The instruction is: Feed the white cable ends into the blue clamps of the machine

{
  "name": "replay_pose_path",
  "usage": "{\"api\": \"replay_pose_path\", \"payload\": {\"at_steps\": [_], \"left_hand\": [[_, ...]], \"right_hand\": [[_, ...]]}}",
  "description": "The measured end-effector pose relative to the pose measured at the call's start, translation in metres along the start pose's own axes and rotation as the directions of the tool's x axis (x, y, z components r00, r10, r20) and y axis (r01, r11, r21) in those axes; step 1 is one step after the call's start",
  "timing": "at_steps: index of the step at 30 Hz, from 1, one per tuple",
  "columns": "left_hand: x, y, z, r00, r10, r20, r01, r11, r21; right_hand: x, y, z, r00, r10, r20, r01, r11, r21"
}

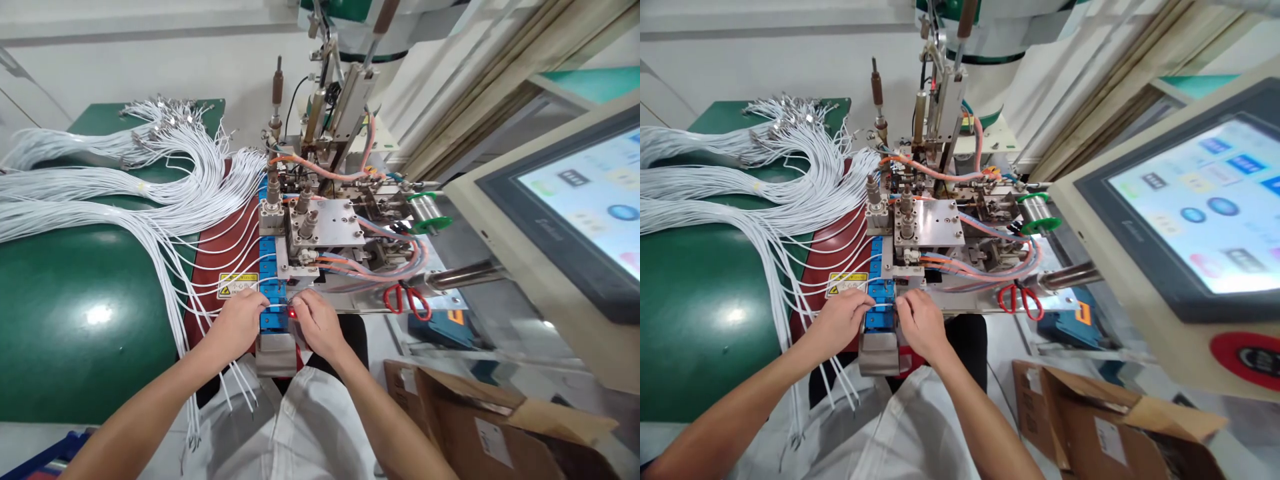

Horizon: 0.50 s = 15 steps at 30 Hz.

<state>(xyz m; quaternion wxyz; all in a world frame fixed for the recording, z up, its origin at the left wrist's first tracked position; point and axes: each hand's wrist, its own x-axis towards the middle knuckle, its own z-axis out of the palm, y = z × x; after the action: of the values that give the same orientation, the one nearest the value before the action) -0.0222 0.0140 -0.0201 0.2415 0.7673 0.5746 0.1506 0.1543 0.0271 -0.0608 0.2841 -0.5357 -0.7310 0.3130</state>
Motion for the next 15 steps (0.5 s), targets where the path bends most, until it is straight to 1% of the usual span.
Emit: {"api": "replay_pose_path", "payload": {"at_steps": [3, 5, 7, 10, 12, 15], "left_hand": [[-0.001, -0.001, 0.002, 1.0, 0.019, -0.006, -0.019, 1.0, 0.022], [-0.002, -0.002, 0.003, 1.0, 0.021, -0.01, -0.021, 1.0, 0.021], [-0.003, -0.003, 0.005, 1.0, 0.019, -0.012, -0.019, 1.0, 0.02], [-0.004, -0.003, 0.006, 1.0, 0.02, -0.019, -0.02, 1.0, 0.017], [-0.004, -0.003, 0.006, 1.0, 0.022, -0.022, -0.022, 1.0, 0.013], [-0.003, -0.003, 0.005, 1.0, 0.013, -0.017, -0.013, 1.0, 0.02]], "right_hand": [[0.003, 0.001, 0.004, 0.996, -0.083, -0.042, 0.078, 0.991, -0.106], [0.004, 0.003, 0.011, 0.991, -0.108, -0.082, 0.099, 0.989, -0.108], [0.003, 0.005, 0.018, 0.989, -0.073, -0.13, 0.07, 0.997, -0.027], [0.0, 0.007, 0.028, 0.984, 0.027, -0.177, -0.008, 0.994, 0.108], [-0.002, 0.008, 0.031, 0.98, 0.056, -0.191, -0.03, 0.99, 0.137], [-0.002, 0.009, 0.031, 0.98, 0.06, -0.192, -0.033, 0.989, 0.144]]}}
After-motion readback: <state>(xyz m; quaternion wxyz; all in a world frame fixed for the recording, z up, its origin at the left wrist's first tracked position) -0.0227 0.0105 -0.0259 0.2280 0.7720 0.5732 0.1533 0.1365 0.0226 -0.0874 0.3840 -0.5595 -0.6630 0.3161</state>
